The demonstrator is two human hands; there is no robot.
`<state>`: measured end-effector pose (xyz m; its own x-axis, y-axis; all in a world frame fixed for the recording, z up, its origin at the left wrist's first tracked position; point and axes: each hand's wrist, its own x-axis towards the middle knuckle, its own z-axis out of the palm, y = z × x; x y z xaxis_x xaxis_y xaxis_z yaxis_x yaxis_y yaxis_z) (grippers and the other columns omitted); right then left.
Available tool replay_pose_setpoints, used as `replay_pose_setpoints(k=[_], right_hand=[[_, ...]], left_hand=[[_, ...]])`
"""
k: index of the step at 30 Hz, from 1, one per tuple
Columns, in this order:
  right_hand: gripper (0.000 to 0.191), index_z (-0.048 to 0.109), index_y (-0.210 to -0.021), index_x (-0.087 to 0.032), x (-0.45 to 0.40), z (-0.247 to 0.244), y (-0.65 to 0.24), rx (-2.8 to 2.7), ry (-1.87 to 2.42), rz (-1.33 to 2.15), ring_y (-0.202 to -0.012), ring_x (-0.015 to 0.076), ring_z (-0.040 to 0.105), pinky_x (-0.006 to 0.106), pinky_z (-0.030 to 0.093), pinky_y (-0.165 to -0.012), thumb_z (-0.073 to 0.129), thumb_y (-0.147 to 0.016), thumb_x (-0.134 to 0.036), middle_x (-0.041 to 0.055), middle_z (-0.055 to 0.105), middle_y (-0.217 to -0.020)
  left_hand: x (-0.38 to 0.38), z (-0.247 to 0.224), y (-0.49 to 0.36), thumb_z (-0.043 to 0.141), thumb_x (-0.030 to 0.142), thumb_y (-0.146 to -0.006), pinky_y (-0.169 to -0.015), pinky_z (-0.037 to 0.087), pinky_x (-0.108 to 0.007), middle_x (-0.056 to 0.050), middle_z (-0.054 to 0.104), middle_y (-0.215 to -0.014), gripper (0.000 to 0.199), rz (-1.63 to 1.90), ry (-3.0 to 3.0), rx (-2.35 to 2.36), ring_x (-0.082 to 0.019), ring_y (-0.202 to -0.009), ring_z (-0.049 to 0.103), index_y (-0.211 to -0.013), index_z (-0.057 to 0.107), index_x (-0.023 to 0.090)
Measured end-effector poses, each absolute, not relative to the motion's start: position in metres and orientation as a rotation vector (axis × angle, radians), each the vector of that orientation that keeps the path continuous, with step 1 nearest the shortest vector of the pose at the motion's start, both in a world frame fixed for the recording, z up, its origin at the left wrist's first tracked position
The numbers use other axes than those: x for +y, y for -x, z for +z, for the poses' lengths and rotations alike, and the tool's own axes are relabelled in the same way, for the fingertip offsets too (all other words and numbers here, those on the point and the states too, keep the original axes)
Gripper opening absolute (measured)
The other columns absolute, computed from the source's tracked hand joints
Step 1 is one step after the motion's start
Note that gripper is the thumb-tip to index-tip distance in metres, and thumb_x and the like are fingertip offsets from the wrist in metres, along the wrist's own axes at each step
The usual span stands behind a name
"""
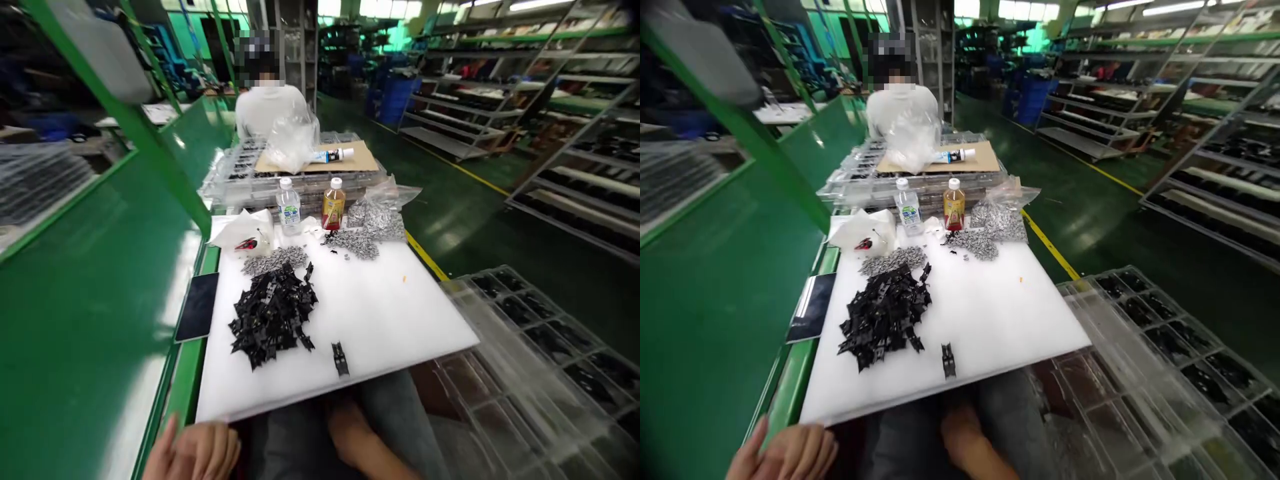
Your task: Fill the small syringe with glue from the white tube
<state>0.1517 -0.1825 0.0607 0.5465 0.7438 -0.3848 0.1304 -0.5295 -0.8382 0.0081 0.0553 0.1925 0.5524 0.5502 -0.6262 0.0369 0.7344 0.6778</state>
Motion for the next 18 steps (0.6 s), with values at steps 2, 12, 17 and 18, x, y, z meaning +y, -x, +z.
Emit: replay_pose_setpoints(k=[2, 12, 17, 18], right_hand=[[0.042, 0.078, -0.115, -0.029, -0.195, 0.092, -0.136, -0.846, 1.932, 0.941, -0.107, 0.0336, 0.075, 0.049, 0.058, -0.105, 0.081, -0.074, -0.033, 0.0087, 0.079, -0.115], [0.009, 0.075, -0.096, -0.024, -0.232, 0.165, -0.076, -0.992, 1.667, 0.271, -0.07, 0.0165, 0.069, 0.025, 0.055, -0.069, 0.068, -0.095, -0.03, 0.0028, 0.074, -0.08], [0.031, 0.074, -0.114, -0.021, -0.223, 0.216, -0.117, -1.02, 1.802, 0.56, -0.072, 0.0156, 0.07, 0.025, 0.056, -0.065, 0.077, -0.091, -0.042, 0.0026, 0.078, -0.089], [0.037, 0.072, -0.121, -0.021, -0.214, 0.23, -0.134, -1.09, 1.843, 0.516, -0.07, 0.0152, 0.07, 0.025, 0.055, -0.064, 0.077, -0.092, -0.045, 0.0023, 0.078, -0.09]], left_hand=[[0.023, 0.193, -0.004, 0.052, 0.08, -0.09, -0.045, 0.033, -0.031, -0.001, 0.035, -0.04, 0.077, 0.285, -0.967, 0.846, -0.012, -0.041, 0.031, -0.04, 0.039, 0.024], [-0.08, 0.165, 0.007, 0.048, 0.104, -0.076, -0.051, 0.02, -0.026, 0.004, 0.041, -0.055, 0.084, -0.001, -1.347, 0.562, -0.009, -0.05, 0.03, -0.065, 0.054, 0.021], [-0.058, 0.174, 0.024, 0.066, 0.092, -0.078, -0.052, 0.023, -0.024, 0.008, 0.039, -0.057, 0.072, -0.086, -1.378, 0.311, -0.008, -0.051, 0.03, -0.081, 0.055, 0.021], [-0.054, 0.173, 0.025, 0.063, 0.093, -0.08, -0.052, 0.022, -0.024, 0.009, 0.037, -0.056, 0.072, -0.055, -1.384, 0.3, -0.009, -0.051, 0.029, -0.082, 0.054, 0.021]])
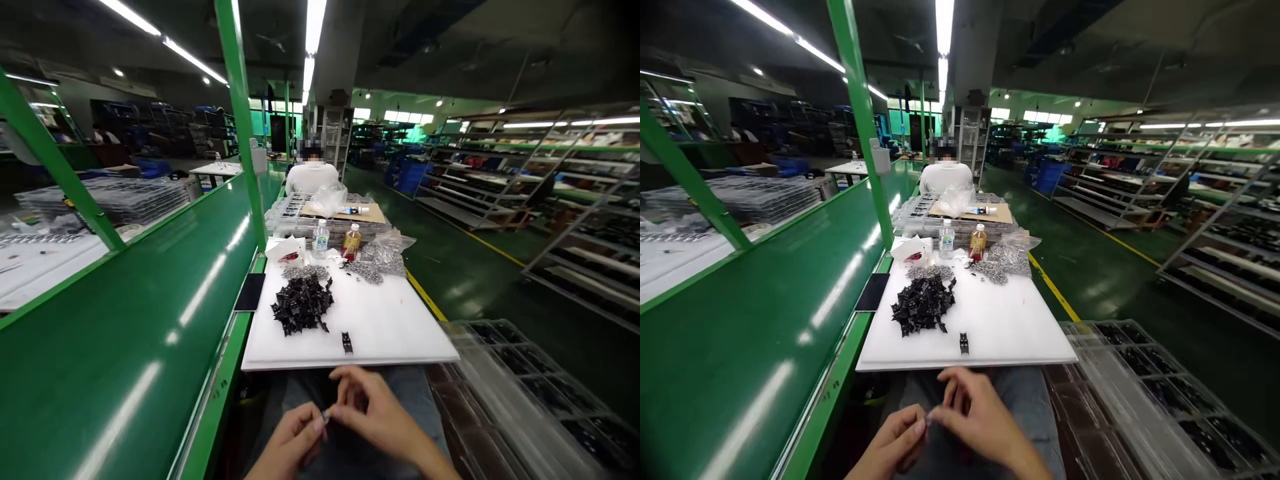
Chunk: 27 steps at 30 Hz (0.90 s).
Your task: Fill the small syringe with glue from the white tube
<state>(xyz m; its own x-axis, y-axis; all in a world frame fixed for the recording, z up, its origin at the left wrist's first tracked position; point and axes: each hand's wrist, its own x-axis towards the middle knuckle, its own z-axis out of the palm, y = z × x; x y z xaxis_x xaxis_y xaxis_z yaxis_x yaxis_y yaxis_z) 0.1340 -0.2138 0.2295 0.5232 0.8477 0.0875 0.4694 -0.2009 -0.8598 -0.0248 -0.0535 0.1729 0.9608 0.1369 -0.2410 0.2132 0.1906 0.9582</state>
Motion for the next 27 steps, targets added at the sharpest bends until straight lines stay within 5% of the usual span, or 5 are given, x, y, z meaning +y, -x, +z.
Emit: replay_pose_setpoints(k=[3, 8, 15, 23, 27], right_hand=[[0.033, 0.073, -0.117, -0.019, -0.159, 0.271, -0.194, -1.231, 2.007, 0.262, -0.073, 0.0173, 0.068, 0.029, 0.055, -0.068, 0.061, -0.103, -0.047, 0.0033, 0.074, -0.082], [0.028, 0.073, -0.112, -0.017, -0.008, 0.319, -0.278, -1.298, 2.316, 0.027, -0.11, 0.0232, 0.07, 0.047, 0.057, -0.103, 0.067, -0.103, -0.043, 0.0082, 0.075, -0.116], [0.037, 0.069, -0.129, -0.017, 0.102, 0.314, -0.317, -1.288, 2.691, 0.013, -0.115, 0.0252, 0.071, 0.049, 0.062, -0.1, 0.071, -0.102, -0.042, 0.011, 0.071, -0.131], [0.031, 0.075, -0.104, -0.015, 0.068, 0.352, -0.319, -1.241, 2.568, -0.178, -0.105, 0.0256, 0.072, 0.047, 0.057, -0.098, 0.068, -0.101, -0.044, 0.0115, 0.077, -0.107], [0.028, 0.071, -0.089, -0.022, -0.044, 0.343, -0.273, -1.069, 2.281, -0.358, -0.078, 0.0221, 0.061, 0.037, 0.049, -0.075, 0.059, -0.103, -0.042, 0.0086, 0.071, -0.083]], left_hand=[[-0.041, 0.168, 0.026, 0.06, 0.087, -0.089, -0.056, 0.023, -0.024, 0.007, 0.037, -0.062, 0.067, 0.133, -1.442, 0.344, -0.009, -0.058, 0.031, -0.081, 0.051, 0.021], [-0.026, 0.161, 0.028, 0.055, 0.073, -0.101, -0.063, 0.023, -0.027, 0.004, 0.038, -0.069, 0.06, 0.463, -1.559, 0.504, -0.011, -0.066, 0.034, -0.077, 0.053, 0.018], [-0.012, 0.148, 0.025, 0.054, 0.072, -0.102, -0.058, 0.018, -0.028, 0.005, 0.032, -0.062, 0.059, 0.622, -1.494, 0.614, -0.01, -0.059, 0.032, -0.073, 0.052, 0.019], [-0.009, 0.164, 0.029, 0.056, 0.069, -0.103, -0.055, 0.026, -0.024, 0.006, 0.042, -0.058, 0.055, 0.57, -1.307, 0.678, -0.009, -0.056, 0.036, -0.086, 0.064, 0.017], [-0.01, 0.171, 0.031, 0.057, 0.069, -0.103, -0.054, 0.035, -0.022, 0.005, 0.054, -0.061, 0.053, 0.516, -1.168, 0.652, -0.009, -0.054, 0.047, -0.104, 0.066, 0.016]])
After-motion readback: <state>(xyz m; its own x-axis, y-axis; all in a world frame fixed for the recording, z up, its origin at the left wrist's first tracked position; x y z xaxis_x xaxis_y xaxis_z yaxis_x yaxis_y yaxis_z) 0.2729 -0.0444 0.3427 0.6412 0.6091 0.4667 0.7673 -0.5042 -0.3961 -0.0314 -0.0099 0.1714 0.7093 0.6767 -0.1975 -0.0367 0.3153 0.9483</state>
